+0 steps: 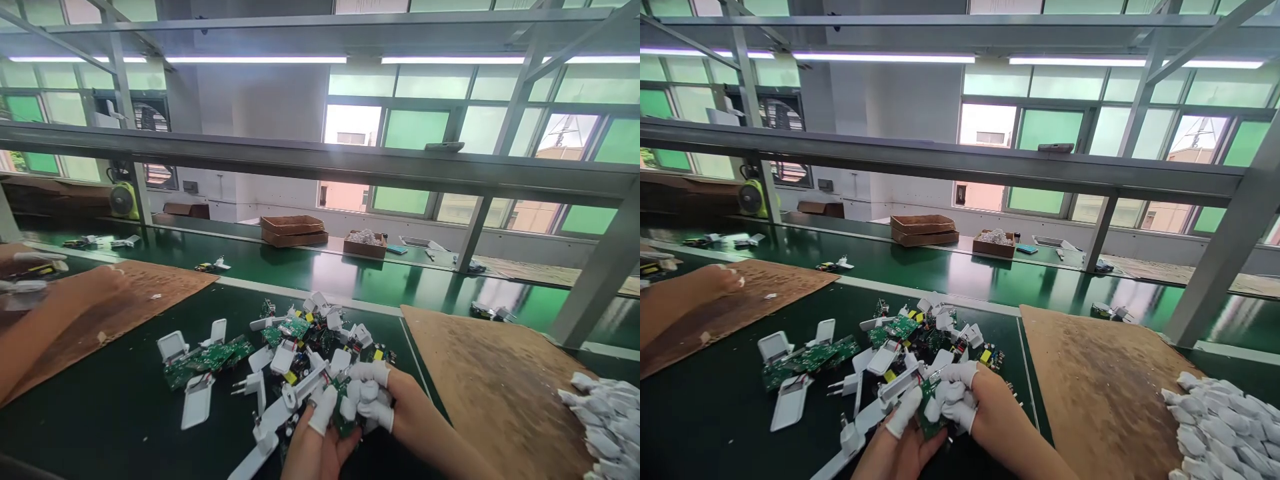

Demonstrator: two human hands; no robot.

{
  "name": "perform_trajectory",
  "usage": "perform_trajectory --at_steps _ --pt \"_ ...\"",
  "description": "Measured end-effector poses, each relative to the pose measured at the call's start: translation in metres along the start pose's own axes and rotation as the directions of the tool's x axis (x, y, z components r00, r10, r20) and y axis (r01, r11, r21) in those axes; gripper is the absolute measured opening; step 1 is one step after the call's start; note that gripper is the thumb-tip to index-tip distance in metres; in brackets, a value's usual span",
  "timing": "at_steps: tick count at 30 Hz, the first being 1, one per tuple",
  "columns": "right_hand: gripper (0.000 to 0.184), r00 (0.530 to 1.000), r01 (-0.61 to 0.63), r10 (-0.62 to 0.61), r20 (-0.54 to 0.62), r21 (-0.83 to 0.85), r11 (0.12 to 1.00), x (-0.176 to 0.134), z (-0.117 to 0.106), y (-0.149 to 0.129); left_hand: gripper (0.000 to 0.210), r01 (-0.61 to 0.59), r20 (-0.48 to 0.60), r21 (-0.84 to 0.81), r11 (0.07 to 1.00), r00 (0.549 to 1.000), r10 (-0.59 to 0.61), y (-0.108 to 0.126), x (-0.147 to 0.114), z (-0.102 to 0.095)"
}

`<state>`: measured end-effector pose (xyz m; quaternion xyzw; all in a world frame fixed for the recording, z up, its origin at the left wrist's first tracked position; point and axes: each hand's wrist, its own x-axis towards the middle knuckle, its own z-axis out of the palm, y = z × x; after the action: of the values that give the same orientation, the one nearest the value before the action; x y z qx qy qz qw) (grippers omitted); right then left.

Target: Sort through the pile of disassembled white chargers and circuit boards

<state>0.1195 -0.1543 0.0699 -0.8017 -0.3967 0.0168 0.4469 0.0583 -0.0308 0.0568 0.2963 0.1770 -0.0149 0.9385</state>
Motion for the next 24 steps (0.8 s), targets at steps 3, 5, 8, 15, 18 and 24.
perform_trajectory --at_steps 3,5,8,15,18,24 --pt "0.024 1.0 -0.009 0.007 -0.029 -0.061 0.998 -0.0001 -0.0001 0.0002 0.064 -0.017 0.005 0.053 0.998 1.0 0.017 -0.0007 -0.0001 -0.0001" --pt "0.025 0.999 0.0 -0.003 -0.043 -0.072 0.997 -0.0004 0.0004 -0.0001 0.068 -0.054 -0.001 0.123 0.991 0.999 0.055 -0.0014 -0.0005 0.0007" --pt "0.025 0.998 0.028 -0.033 -0.045 -0.093 0.995 -0.0012 0.0014 -0.0009 0.072 -0.088 -0.064 0.23 0.969 0.992 0.105 -0.0023 -0.001 0.003" --pt "0.025 0.989 0.12 -0.139 -0.049 -0.275 0.954 -0.0024 0.0019 -0.0055 0.073 -0.106 -0.104 0.299 0.948 0.984 0.143 -0.0036 0.0022 0.0019" --pt "0.027 0.967 0.22 -0.252 -0.044 -0.36 0.907 -0.0031 0.0029 -0.005 0.065 -0.104 -0.097 0.274 0.956 0.986 0.135 -0.003 0.0018 0.0018" --pt "0.033 0.887 0.336 -0.456 -0.075 -0.573 0.747 -0.0063 0.0051 -0.0017 0.061 -0.11 -0.123 0.283 0.953 0.981 0.149 -0.0015 -0.0018 0.0075"
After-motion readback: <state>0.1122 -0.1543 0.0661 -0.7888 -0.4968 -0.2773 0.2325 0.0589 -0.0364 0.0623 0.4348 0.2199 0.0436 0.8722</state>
